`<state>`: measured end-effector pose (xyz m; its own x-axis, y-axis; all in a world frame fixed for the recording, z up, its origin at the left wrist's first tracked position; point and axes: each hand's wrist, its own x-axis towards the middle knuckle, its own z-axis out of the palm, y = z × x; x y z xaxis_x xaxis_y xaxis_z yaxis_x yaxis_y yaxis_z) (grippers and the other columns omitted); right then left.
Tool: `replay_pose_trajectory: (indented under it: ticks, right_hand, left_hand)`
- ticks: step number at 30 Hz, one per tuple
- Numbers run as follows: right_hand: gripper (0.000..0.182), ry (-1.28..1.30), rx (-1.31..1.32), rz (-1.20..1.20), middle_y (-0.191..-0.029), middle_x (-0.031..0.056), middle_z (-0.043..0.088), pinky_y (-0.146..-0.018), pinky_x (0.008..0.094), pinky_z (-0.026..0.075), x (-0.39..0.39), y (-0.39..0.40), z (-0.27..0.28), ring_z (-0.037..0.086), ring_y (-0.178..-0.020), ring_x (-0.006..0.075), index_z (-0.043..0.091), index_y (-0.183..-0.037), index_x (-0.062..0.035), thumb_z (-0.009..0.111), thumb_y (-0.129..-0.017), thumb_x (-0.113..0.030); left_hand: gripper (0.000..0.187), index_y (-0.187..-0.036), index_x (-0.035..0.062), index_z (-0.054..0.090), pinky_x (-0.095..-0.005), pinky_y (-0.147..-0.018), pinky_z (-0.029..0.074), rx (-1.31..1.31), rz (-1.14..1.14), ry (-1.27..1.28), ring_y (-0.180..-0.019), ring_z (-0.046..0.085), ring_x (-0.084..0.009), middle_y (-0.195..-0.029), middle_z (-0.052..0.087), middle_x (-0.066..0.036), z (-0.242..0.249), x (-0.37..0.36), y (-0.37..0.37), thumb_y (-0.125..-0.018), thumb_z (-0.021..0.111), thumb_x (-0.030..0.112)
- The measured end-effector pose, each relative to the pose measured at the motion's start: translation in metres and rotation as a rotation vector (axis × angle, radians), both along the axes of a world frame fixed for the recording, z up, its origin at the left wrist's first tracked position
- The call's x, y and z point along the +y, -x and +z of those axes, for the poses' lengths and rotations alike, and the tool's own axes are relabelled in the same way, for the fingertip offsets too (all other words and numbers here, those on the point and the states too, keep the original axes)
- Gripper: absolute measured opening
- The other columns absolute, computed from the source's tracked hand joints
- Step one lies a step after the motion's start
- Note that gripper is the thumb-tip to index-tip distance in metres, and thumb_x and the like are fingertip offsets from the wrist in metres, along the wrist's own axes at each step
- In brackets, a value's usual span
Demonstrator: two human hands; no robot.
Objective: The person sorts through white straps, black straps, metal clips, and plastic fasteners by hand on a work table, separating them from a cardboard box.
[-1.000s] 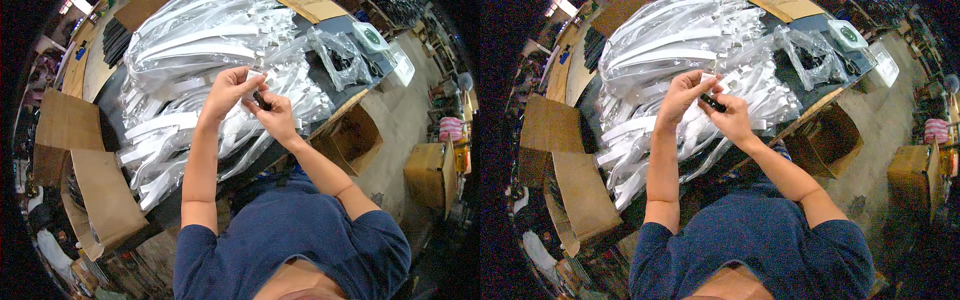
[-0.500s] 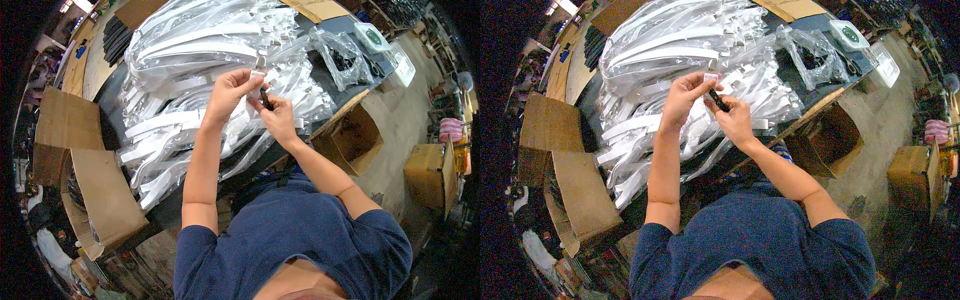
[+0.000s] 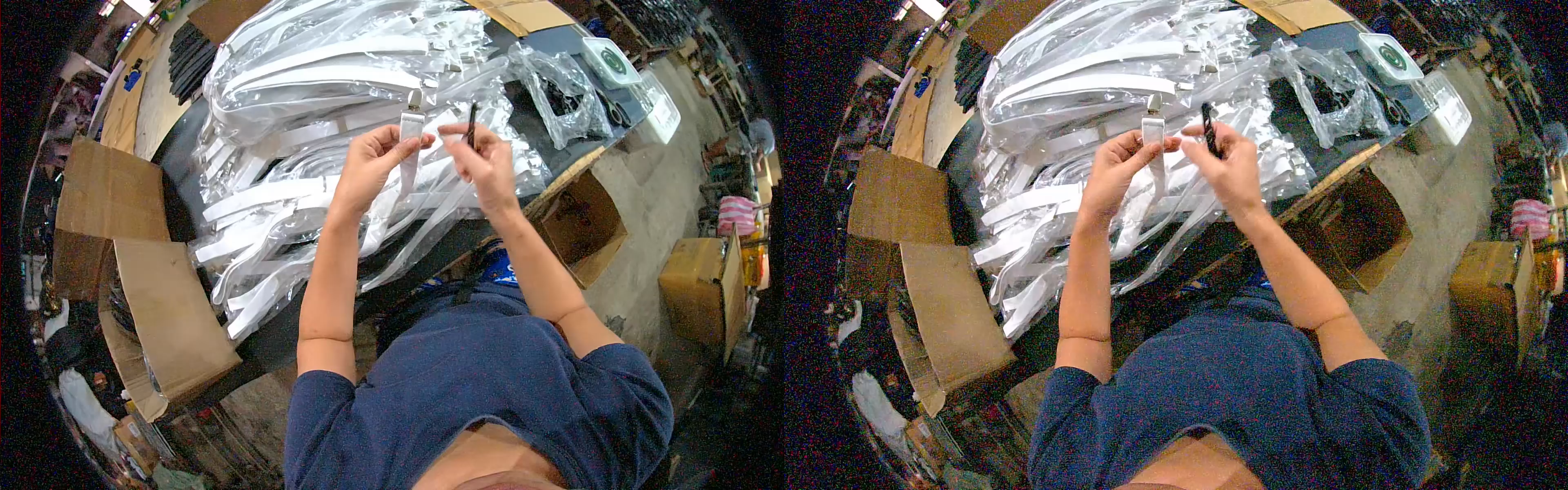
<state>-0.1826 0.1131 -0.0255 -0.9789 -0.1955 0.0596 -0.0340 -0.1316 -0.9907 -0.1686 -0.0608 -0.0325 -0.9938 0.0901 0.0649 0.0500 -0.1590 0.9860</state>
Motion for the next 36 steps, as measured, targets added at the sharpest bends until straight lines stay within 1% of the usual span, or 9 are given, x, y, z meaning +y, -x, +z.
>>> replay_pose_trajectory:
  ticks: [6, 10, 15, 22, 25, 28, 30, 34, 36]
  right_hand:
    - [0.022, 0.051, -0.068, 0.024, -0.058, -0.0039, 0.049, -0.042, 0.0170, 0.026, -0.003, 0.024, 0.009, 0.039, -0.048, 0.0007, 0.061, -0.087, 0.0005, 0.070, -0.080, -0.017]
    - [0.018, 0.110, -0.042, 0.019, -0.058, -0.0067, 0.049, -0.042, 0.0185, 0.025, -0.004, 0.026, 0.004, 0.037, -0.048, 0.0006, 0.066, -0.085, -0.0011, 0.069, -0.081, -0.018]
    - [0.016, 0.380, -0.166, -0.003, -0.052, -0.0038, 0.047, -0.041, 0.0190, 0.024, -0.004, 0.024, 0.008, 0.036, -0.042, 0.0028, 0.063, -0.078, -0.0018, 0.069, -0.081, -0.016]
    - [0.017, 0.467, -0.272, 0.091, -0.050, -0.0028, 0.046, -0.040, 0.0200, 0.024, 0.001, 0.026, -0.004, 0.033, -0.040, 0.0036, 0.061, -0.074, -0.0024, 0.071, -0.079, -0.016]
    - [0.018, 0.468, -0.249, 0.072, -0.049, -0.0031, 0.045, -0.040, 0.0200, 0.026, 0.002, 0.024, -0.004, 0.033, -0.040, 0.0034, 0.061, -0.073, -0.0027, 0.071, -0.079, -0.016]
    - [0.015, 0.406, -0.258, 0.105, -0.054, -0.0048, 0.045, -0.044, 0.0188, 0.027, 0.005, 0.025, -0.006, 0.035, -0.042, 0.0033, 0.062, -0.088, -0.0006, 0.067, -0.083, -0.014]
    - [0.025, 0.243, -0.212, 0.134, -0.059, -0.0022, 0.047, -0.049, 0.0209, 0.035, 0.005, 0.024, -0.001, 0.042, -0.049, 0.0063, 0.058, -0.099, 0.0012, 0.061, -0.088, -0.022]
    - [0.042, 0.419, -0.266, 0.183, -0.068, 0.0026, 0.049, -0.070, 0.0311, 0.046, 0.022, 0.025, 0.013, 0.049, -0.064, 0.0127, 0.054, -0.112, 0.0039, 0.040, -0.096, -0.033]
    - [0.040, 0.376, -0.209, 0.177, -0.070, 0.0031, 0.051, -0.070, 0.0300, 0.046, 0.035, 0.032, 0.008, 0.049, -0.064, 0.0127, 0.054, -0.111, 0.0039, 0.041, -0.096, -0.031]
  left_hand:
    - [0.023, -0.104, -0.0009, 0.061, -0.0279, -0.080, 0.048, -0.001, -0.189, 0.193, -0.086, 0.063, -0.0162, -0.089, 0.067, -0.010, 0.000, 0.004, 0.002, -0.087, 0.060, 0.014]
    - [0.026, -0.109, -0.0003, 0.059, -0.0283, -0.079, 0.048, -0.004, -0.142, 0.096, -0.084, 0.063, -0.0158, -0.089, 0.067, -0.010, 0.004, 0.007, -0.003, -0.087, 0.059, 0.014]
    - [0.035, -0.119, -0.0004, 0.053, -0.0289, -0.083, 0.046, -0.028, -0.247, 0.180, -0.087, 0.061, -0.0152, -0.094, 0.065, -0.009, -0.004, -0.003, -0.002, -0.087, 0.059, 0.010]
    - [0.034, -0.115, -0.0029, 0.055, -0.0252, -0.079, 0.045, -0.095, -0.211, 0.059, -0.089, 0.059, -0.0119, -0.097, 0.064, -0.008, 0.009, 0.013, -0.005, -0.083, 0.060, 0.004]
    - [0.031, -0.113, -0.0024, 0.056, -0.0238, -0.073, 0.046, -0.030, -0.085, 0.069, -0.081, 0.058, -0.0103, -0.092, 0.063, -0.006, 0.009, 0.022, -0.005, -0.086, 0.060, 0.012]
    - [0.029, -0.107, -0.0014, 0.059, -0.0214, -0.063, 0.044, -0.156, -0.105, 0.015, -0.069, 0.054, -0.0080, -0.081, 0.061, -0.003, 0.002, 0.019, 0.001, -0.089, 0.059, 0.021]
    - [0.028, -0.097, 0.0013, 0.063, -0.0196, -0.057, 0.040, -0.090, -0.060, 0.090, -0.061, 0.049, -0.0061, -0.071, 0.058, 0.000, -0.005, 0.017, 0.003, -0.090, 0.057, 0.028]
    - [0.022, -0.091, 0.0030, 0.064, -0.0199, -0.056, 0.038, -0.065, 0.005, 0.061, -0.060, 0.048, -0.0054, -0.069, 0.057, 0.000, -0.004, 0.015, 0.003, -0.090, 0.058, 0.025]
    - [0.021, -0.091, 0.0029, 0.064, -0.0199, -0.057, 0.038, -0.066, 0.000, 0.051, -0.060, 0.048, -0.0055, -0.070, 0.057, 0.001, -0.004, 0.016, 0.002, -0.089, 0.059, 0.024]
